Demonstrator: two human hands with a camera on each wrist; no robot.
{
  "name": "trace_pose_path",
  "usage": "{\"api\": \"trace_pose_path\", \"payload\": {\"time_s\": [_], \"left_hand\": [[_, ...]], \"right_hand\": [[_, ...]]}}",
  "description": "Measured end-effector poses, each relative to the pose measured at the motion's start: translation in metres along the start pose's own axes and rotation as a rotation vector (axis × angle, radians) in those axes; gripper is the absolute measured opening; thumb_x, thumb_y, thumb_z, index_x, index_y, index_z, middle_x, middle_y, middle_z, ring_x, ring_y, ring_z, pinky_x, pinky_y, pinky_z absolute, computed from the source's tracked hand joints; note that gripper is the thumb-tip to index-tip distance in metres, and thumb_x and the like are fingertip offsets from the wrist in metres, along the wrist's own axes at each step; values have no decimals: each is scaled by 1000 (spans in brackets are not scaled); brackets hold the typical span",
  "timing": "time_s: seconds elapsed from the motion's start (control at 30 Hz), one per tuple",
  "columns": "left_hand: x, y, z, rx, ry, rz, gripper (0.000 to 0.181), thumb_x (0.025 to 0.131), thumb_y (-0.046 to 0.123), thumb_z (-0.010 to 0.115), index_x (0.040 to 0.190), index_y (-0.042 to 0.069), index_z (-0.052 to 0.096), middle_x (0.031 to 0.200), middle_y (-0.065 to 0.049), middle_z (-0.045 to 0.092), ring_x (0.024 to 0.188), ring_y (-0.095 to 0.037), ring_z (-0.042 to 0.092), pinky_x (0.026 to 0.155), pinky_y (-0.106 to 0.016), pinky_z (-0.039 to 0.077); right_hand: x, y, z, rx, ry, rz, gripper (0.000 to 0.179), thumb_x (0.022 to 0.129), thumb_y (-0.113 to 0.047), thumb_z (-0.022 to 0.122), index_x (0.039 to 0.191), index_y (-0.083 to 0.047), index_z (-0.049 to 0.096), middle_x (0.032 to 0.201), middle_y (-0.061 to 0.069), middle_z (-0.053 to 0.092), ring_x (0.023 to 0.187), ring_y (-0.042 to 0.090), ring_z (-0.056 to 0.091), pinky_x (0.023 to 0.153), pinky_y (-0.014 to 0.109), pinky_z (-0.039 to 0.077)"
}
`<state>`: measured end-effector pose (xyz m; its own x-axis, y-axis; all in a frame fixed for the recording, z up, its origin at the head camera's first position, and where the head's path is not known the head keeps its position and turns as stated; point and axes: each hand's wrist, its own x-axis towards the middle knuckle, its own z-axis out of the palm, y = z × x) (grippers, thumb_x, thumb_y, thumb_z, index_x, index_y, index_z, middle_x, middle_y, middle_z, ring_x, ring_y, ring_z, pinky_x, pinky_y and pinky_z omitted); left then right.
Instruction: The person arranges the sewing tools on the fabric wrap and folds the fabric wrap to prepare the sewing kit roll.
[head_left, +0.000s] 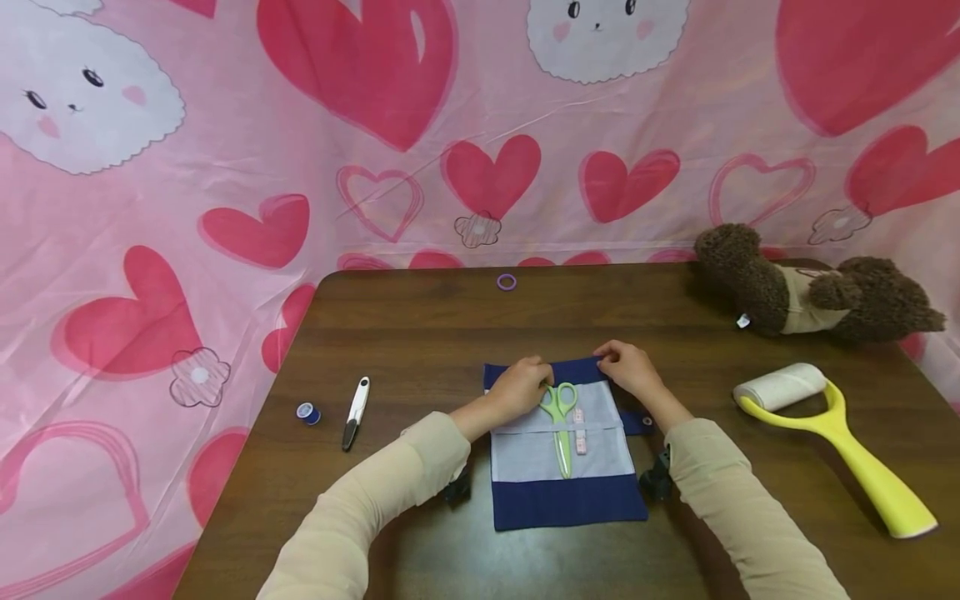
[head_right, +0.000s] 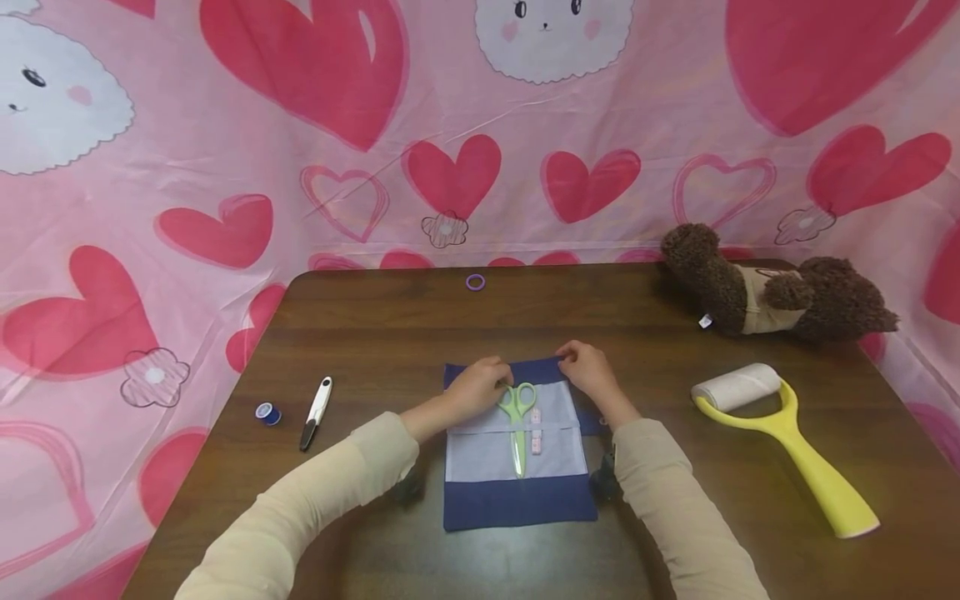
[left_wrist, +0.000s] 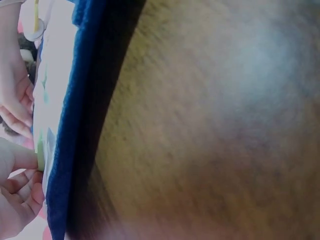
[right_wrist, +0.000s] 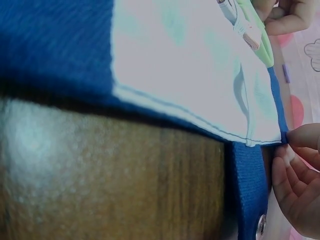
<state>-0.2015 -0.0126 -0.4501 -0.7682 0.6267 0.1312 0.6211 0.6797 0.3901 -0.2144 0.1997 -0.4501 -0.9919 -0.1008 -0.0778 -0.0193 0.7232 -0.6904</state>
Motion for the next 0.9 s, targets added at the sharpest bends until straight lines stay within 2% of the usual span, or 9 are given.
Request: {"api": "trace_pose_path", "payload": {"time_s": [0.3,0.53,0.63,0.77,0.9], "left_hand": [[-2,-2,-3,-10,11,-26,10,83,5,60,89,8,67,87,-1,59,82,-13,57,71,-19,45],[-13,-10,-24,6,53,-61,12,83,14,61,93,12,67,92,1,62,86,-13,56,74,-24,46],[-27,-20,-36,12,79,-86,12,83,14,61,92,11,67,89,1,63,82,-12,56,73,-26,46],[-54,-39,-54,25,135,-150,11,82,11,61,91,8,67,87,-1,63,80,-14,57,72,-28,47],[-86,-60,-74,59,190,-257,11,82,10,62,91,7,67,86,-2,62,78,-16,58,69,-30,47]], "right_hand": [[1,0,0,-4,-13,12,22,85,-6,53,105,3,58,84,14,59,72,22,52,62,30,42],[-1,-1,-1,12,-13,34,23,85,-6,53,105,4,58,85,15,58,72,23,51,61,29,41],[-2,0,-1,18,-16,41,23,86,-7,54,106,4,57,85,15,57,72,23,51,61,29,41],[-2,0,0,14,-19,21,23,86,-8,54,105,4,58,85,15,58,72,23,51,62,30,41],[-2,1,0,18,-22,3,24,86,-8,54,106,4,57,86,16,57,73,24,51,62,29,40]]}}
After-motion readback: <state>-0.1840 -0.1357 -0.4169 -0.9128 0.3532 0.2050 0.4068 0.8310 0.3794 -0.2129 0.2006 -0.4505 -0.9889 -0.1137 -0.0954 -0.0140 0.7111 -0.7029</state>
